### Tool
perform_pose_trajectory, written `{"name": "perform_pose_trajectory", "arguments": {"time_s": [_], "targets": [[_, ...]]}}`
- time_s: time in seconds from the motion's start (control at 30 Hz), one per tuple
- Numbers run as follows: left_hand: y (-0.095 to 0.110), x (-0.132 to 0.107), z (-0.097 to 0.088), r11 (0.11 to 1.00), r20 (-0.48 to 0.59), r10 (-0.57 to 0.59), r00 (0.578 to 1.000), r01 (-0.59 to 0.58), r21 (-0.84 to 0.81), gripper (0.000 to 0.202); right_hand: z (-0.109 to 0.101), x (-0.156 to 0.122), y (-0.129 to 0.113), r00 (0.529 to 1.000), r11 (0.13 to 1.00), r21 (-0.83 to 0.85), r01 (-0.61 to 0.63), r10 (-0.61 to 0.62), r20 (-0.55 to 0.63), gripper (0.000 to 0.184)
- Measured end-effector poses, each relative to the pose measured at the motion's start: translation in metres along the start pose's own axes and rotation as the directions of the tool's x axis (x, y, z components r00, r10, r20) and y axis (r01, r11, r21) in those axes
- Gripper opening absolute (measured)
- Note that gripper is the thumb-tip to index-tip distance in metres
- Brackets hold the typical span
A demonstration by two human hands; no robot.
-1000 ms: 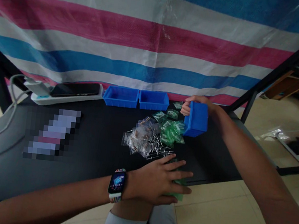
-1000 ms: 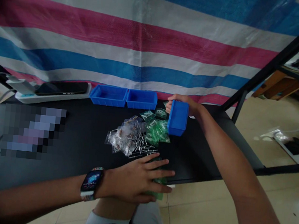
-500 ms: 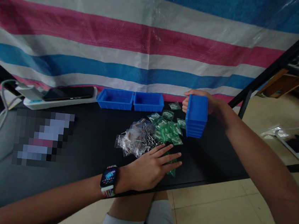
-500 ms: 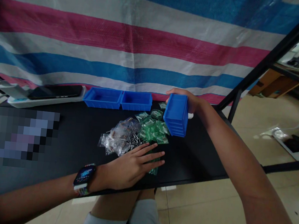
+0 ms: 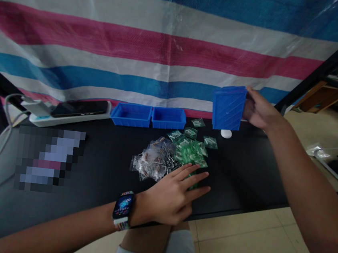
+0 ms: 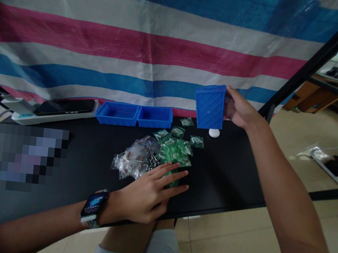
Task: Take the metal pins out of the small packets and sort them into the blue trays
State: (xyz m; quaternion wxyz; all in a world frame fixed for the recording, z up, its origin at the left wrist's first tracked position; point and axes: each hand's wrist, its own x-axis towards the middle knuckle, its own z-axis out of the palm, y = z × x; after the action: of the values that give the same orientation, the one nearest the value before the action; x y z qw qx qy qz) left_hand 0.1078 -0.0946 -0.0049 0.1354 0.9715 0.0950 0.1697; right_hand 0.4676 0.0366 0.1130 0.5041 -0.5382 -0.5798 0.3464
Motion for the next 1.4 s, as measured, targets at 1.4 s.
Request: {"name": "perform_pose_trajectory", "arguments": {"time_s": [1.4], "targets": [[-0.060,0.124,0.022,0.814,-0.002,-0.505,0.863,0.477,0.331,0.065,0.092,-0.015,0.077,0.897,0.231,-0.867,0.442,-0.114,0.427,0.029]]}}
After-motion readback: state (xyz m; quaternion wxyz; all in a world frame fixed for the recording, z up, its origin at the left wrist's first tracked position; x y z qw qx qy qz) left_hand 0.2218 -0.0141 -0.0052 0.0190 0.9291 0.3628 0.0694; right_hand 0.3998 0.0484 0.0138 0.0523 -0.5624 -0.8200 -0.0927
